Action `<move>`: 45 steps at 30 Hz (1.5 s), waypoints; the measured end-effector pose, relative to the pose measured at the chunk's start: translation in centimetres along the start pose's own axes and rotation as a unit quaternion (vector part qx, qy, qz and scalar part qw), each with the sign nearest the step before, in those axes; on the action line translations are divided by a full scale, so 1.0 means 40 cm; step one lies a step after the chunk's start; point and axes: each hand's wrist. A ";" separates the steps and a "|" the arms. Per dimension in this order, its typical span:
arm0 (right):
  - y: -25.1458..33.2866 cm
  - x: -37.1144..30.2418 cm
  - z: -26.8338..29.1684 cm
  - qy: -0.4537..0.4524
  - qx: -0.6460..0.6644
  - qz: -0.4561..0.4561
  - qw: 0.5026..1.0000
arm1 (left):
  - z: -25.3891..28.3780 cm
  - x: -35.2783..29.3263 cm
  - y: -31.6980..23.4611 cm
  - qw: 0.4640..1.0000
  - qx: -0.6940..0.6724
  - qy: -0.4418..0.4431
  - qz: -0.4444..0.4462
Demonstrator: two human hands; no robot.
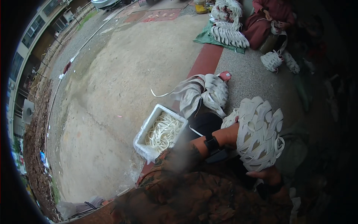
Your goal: The person sits on the ground and threads a white lace through the eyelets of a white sneaker, pulling it tight and adjusting the fit. The person then picks up a second shoe and begins threading the lace through its eyelets as well.
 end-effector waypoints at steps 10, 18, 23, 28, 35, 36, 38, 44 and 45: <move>0.119 0.068 0.060 0.051 0.158 -0.032 0.986 | 0.073 0.010 0.002 0.968 -0.236 0.085 0.001; 0.041 0.104 0.060 0.057 -0.079 0.100 0.990 | 0.125 0.039 -0.093 0.909 -0.396 0.028 0.130; 0.041 0.107 0.039 -0.017 -0.073 0.126 0.989 | 0.105 0.020 -0.103 0.919 -0.346 -0.139 0.127; 0.068 0.078 0.024 -0.061 0.024 0.083 0.994 | 0.082 -0.068 -0.089 0.959 0.171 -0.217 0.059; 0.181 0.064 0.005 0.010 -0.138 0.076 0.987 | -0.042 -0.140 -0.008 0.891 -0.015 -0.415 0.185; 0.208 0.055 -0.015 0.005 -0.268 0.107 0.958 | -0.044 -0.138 -0.006 0.886 -0.046 -0.417 0.196; 0.212 0.076 -0.060 -0.008 -0.478 0.107 0.872 | -0.031 -0.142 0.006 0.803 -0.365 -0.418 0.217; 0.216 0.263 -0.025 0.153 -0.392 -0.075 0.904 | 0.029 -0.218 0.014 0.794 -0.387 -0.373 0.283; 0.226 0.275 -0.018 0.149 -0.398 -0.074 0.902 | 0.057 -0.206 -0.031 0.813 -0.289 -0.441 0.248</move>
Point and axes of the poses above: each hand's wrist, its own x-axis towards the middle knuckle, its own z-axis out of the back of the hand, y = z × x, and after that the axes turned 5 degrees about -x, right-handed
